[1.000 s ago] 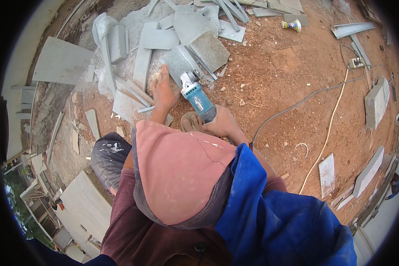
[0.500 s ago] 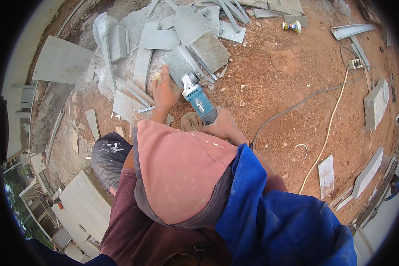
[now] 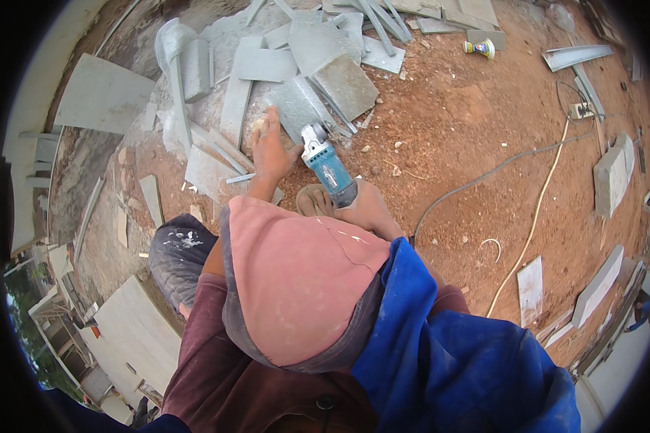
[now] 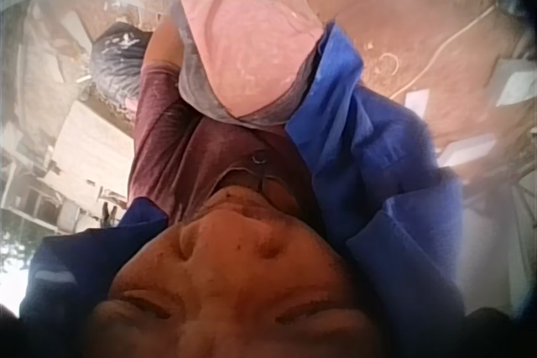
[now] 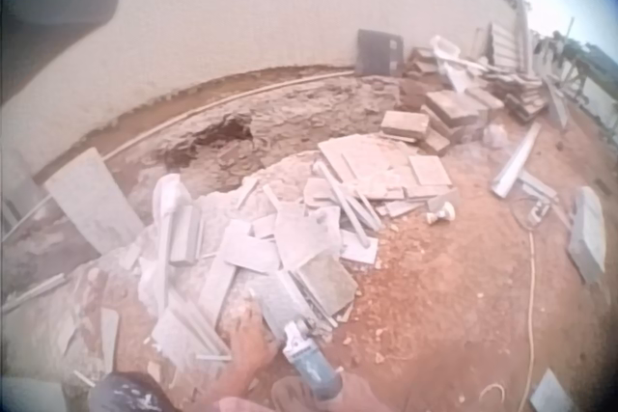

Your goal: The person uses an angle grinder to cut a rectangular tile on the ground. They hold the tile steady with their left hand while operating the grinder with their right hand. After cutting, they inspect the resulting pieces.

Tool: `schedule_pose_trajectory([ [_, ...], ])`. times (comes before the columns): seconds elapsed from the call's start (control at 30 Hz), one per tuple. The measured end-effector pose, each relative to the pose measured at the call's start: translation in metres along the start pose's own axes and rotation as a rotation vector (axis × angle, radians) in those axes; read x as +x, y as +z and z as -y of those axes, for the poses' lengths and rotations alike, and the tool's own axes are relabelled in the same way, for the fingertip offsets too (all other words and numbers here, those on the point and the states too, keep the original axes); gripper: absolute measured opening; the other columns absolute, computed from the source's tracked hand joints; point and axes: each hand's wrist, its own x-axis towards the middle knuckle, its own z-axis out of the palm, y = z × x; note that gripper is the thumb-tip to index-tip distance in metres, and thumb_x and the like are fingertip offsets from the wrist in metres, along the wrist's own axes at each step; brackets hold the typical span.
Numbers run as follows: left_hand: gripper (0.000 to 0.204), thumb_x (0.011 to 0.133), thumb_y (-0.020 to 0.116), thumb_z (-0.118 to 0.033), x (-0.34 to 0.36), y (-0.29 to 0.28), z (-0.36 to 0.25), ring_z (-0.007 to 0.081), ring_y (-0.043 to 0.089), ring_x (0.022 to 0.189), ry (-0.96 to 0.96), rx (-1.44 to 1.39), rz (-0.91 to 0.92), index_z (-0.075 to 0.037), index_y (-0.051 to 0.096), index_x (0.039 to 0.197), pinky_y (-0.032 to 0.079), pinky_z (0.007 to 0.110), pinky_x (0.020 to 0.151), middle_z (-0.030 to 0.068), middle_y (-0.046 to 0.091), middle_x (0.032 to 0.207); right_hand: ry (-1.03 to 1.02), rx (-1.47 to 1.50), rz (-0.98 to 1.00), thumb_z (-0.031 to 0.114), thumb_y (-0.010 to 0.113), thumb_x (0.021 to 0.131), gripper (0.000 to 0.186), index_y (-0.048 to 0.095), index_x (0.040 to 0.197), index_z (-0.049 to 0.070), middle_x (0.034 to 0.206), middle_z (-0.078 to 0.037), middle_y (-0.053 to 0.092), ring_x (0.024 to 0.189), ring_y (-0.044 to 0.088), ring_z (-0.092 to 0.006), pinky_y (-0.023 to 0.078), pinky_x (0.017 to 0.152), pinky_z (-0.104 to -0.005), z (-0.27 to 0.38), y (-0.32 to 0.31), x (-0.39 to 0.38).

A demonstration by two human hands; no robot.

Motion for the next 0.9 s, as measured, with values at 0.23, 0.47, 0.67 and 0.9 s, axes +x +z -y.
schedule_pose_trajectory([
  [0.23, 0.12, 0.083, 0.091, -0.028, 0.001, -0.004, -0.002, 0.0339, 0.038, 0.16, -0.032, 0.006, 0.062, 0.001, 0.016, 0.172, 0.025, 0.052, 0.132, 0.0227, 0.041, 0.171, -0.063, 0.014, 0.001, 0.047, 0.089, 0.078, 0.057, 0.074, 0.105, -0.001, 0.097, -0.022, 0.078, 0.092, 0.077, -0.035, 0.059, 0.084, -0.0424, -0.007, 0.003, 0.004],
  [0.47, 0.118, 0.082, 0.092, -0.03, 0.001, 0.0, -0.001, 0.0344, 0.043, 0.157, -0.01, 0.03, 0.02, 0.003, 0.021, 0.17, 0.023, 0.051, 0.132, 0.0274, 0.051, 0.162, -0.027, -0.006, 0.01, 0.047, 0.088, 0.078, 0.057, 0.075, 0.106, 0.0, 0.099, -0.022, 0.078, 0.093, 0.078, -0.0345, 0.059, 0.084, -0.0423, 0.004, 0.001, 0.003],
  [0.67, 0.118, 0.083, 0.092, -0.029, 0.001, -0.001, -0.003, 0.0341, 0.043, 0.157, -0.01, 0.026, 0.025, 0.003, 0.02, 0.17, 0.023, 0.051, 0.132, 0.0275, 0.051, 0.162, -0.025, -0.008, 0.016, 0.045, 0.089, 0.073, 0.061, 0.075, 0.112, 0.0, 0.105, -0.024, 0.079, 0.099, 0.077, -0.0382, 0.059, 0.088, -0.0444, -0.007, 0.002, 0.009],
  [0.9, 0.117, 0.082, 0.092, -0.027, 0.001, 0.0, -0.002, 0.0343, 0.043, 0.157, -0.016, 0.015, 0.022, 0.003, 0.02, 0.17, 0.023, 0.052, 0.131, 0.0276, 0.052, 0.162, -0.013, -0.064, 0.04, 0.041, 0.088, 0.069, 0.064, 0.074, 0.115, 0.0, 0.108, -0.025, 0.078, 0.102, 0.077, -0.0411, 0.059, 0.091, -0.0459, -0.012, 0.004, 0.017],
])
